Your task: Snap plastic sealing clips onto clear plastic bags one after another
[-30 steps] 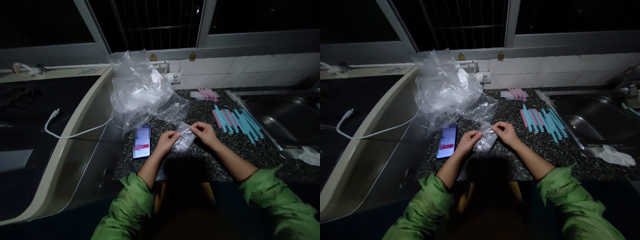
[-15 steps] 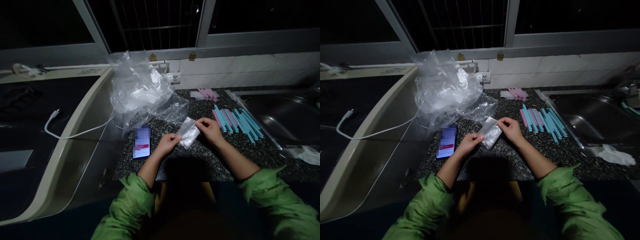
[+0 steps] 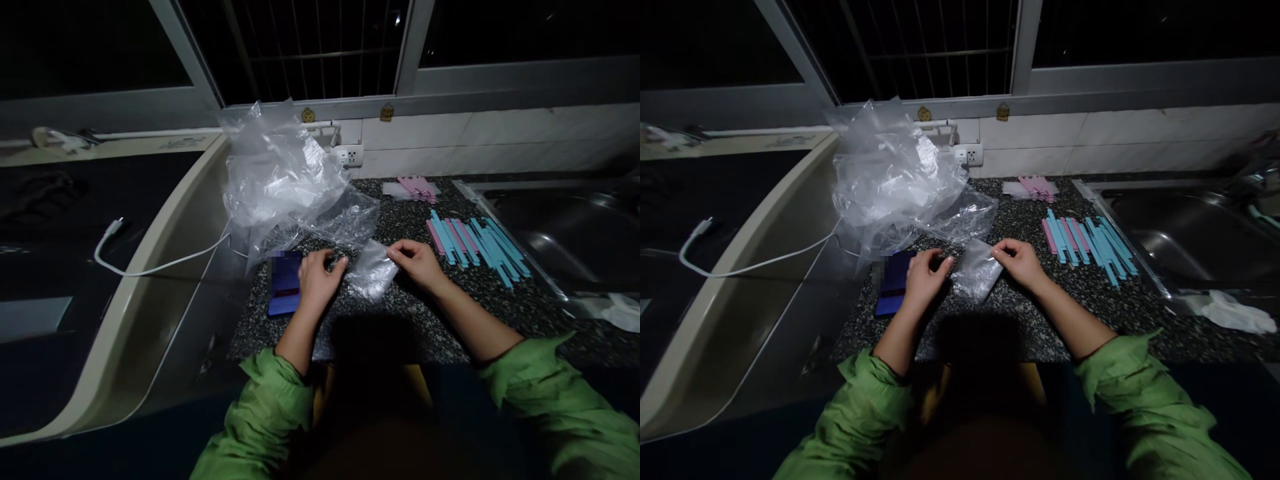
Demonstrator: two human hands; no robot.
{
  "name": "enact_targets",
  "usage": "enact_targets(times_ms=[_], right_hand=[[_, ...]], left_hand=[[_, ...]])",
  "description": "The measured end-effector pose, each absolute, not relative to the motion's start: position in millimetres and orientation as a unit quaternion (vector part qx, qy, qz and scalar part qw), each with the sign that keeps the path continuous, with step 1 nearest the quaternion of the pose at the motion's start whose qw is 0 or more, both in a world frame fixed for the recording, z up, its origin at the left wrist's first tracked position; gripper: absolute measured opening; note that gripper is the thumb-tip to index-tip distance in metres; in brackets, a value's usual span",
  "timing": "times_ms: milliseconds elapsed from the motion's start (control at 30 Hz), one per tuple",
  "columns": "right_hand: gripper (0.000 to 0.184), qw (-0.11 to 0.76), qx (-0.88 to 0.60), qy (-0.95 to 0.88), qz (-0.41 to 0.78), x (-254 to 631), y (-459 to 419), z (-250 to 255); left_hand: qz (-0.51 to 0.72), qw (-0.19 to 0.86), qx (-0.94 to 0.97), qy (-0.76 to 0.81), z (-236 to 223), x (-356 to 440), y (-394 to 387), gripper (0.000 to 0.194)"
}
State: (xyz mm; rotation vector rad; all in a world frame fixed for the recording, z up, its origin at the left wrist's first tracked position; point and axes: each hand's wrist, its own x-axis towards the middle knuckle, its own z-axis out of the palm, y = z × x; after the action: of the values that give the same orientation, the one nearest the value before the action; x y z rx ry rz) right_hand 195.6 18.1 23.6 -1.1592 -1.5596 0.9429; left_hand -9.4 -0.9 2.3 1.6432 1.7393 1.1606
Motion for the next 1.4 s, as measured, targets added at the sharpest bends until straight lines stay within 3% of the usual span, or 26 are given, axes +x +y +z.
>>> enact_targets(times_ms=[67, 200, 267, 333, 400, 500, 867, 1033, 1267, 1400], right_hand=[[0.030, 0.471, -0.473, -0.637, 0.386, 195, 18, 23], [0.027, 0.471, -0.473, -0.638, 0.384, 194, 17, 24], [0.026, 0.469, -0.471, -0.640, 0.385, 193, 16, 25], [0.027, 0.466, -0.467, -0.643, 0.389, 192, 15, 26], [0.027, 0.463, -0.464, -0.645, 0.393, 191, 15, 26], [0.026, 0.463, -0.461, -0.645, 0.396, 191, 14, 27], [0.027, 0.432, -0.455, -0.671, 0.396, 189, 13, 26], [0.029, 0.379, -0.448, -0.698, 0.410, 181, 11, 20], [0.037, 0.381, -0.458, -0.671, 0.443, 175, 11, 14], [0.037, 0.306, -0.455, -0.678, 0.489, 170, 6, 9]], left_hand=[[0.389, 0.163, 0.587, 0.691, 5, -14, -1, 0.042], [0.419, 0.143, 0.613, 0.654, 6, -15, -1, 0.039], [0.467, 0.207, 0.631, 0.584, 6, -12, -1, 0.036], [0.481, 0.337, 0.629, 0.510, 5, -6, 0, 0.037], [0.450, 0.459, 0.611, 0.463, 2, -1, 0, 0.040], [0.396, 0.533, 0.591, 0.458, -3, 4, -1, 0.039], [0.409, 0.594, 0.542, 0.432, 8, 4, -5, 0.033], [0.466, 0.568, 0.507, 0.450, 8, 12, -1, 0.027], [0.547, 0.522, 0.464, 0.461, 5, 9, 2, 0.023], [0.614, 0.506, 0.409, 0.447, -1, 3, 6, 0.025]])
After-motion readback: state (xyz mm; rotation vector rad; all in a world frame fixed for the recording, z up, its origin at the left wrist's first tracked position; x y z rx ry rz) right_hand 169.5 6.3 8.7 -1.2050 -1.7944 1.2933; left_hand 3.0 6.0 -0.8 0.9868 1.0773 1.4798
